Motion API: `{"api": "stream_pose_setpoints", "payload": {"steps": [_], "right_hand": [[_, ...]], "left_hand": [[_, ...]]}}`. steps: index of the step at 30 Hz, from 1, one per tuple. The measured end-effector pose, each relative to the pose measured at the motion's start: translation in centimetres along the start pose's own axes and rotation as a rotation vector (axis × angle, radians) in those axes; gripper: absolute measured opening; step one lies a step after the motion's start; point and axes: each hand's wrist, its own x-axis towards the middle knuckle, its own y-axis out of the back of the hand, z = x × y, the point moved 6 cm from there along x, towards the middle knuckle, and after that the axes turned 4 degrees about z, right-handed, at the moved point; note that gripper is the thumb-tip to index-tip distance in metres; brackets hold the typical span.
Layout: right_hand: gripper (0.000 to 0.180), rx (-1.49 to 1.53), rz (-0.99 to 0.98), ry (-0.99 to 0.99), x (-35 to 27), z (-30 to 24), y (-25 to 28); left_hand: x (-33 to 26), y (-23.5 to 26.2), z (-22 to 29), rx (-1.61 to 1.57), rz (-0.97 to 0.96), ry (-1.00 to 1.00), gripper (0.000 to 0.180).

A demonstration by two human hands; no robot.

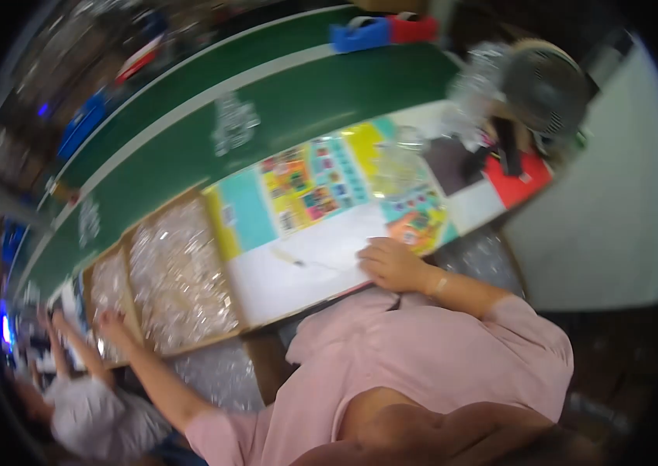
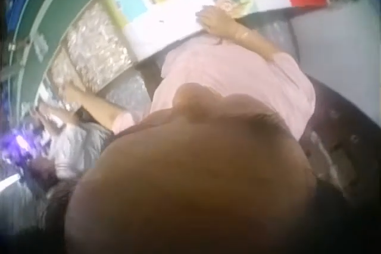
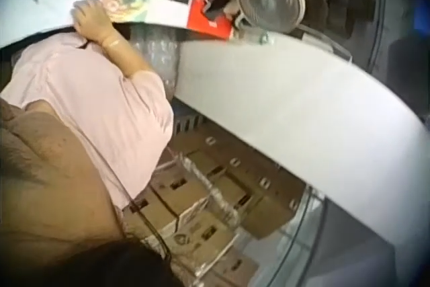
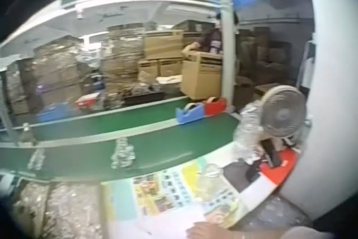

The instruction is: Assemble glass fixtures by cleaning and inserting small glass tubes into larger glass mug holders.

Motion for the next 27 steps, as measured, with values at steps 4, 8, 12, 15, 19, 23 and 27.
{"api": "stream_pose_setpoints", "payload": {"steps": [4,8,12,15,19,23,27], "right_hand": [[0.018,-0.012,0.044,-0.043,-0.4,0.3,0.4],[0.020,0.019,0.229,-0.059,-1.7,2.7,4.8],[0.033,-0.031,1.014,-0.354,-5.5,7.3,16.0],[0.053,0.235,1.151,-0.451,-9.0,13.0,19.9],[0.067,0.406,0.813,-0.692,-12.8,20.0,18.4],[0.075,0.620,0.542,-0.786,-12.9,22.2,16.5],[0.076,0.639,0.310,-0.814,-13.4,25.6,14.2]], "left_hand": [[-7.1,-1.6,12.9,-0.385,-0.060,-0.015,0.033],[-16.3,-5.0,19.6,-0.488,-0.340,-0.007,0.039],[-27.2,-9.2,24.3,-0.467,-0.612,-0.022,0.033],[-33.1,-11.7,27.2,-0.529,-0.762,0.058,0.031],[-39.2,-13.1,32.1,-0.643,-0.729,0.027,0.030],[-41.5,-14.4,35.0,-0.708,-0.784,0.031,0.030],[-42.5,-14.6,34.9,-0.693,-0.836,0.077,0.034]]}}
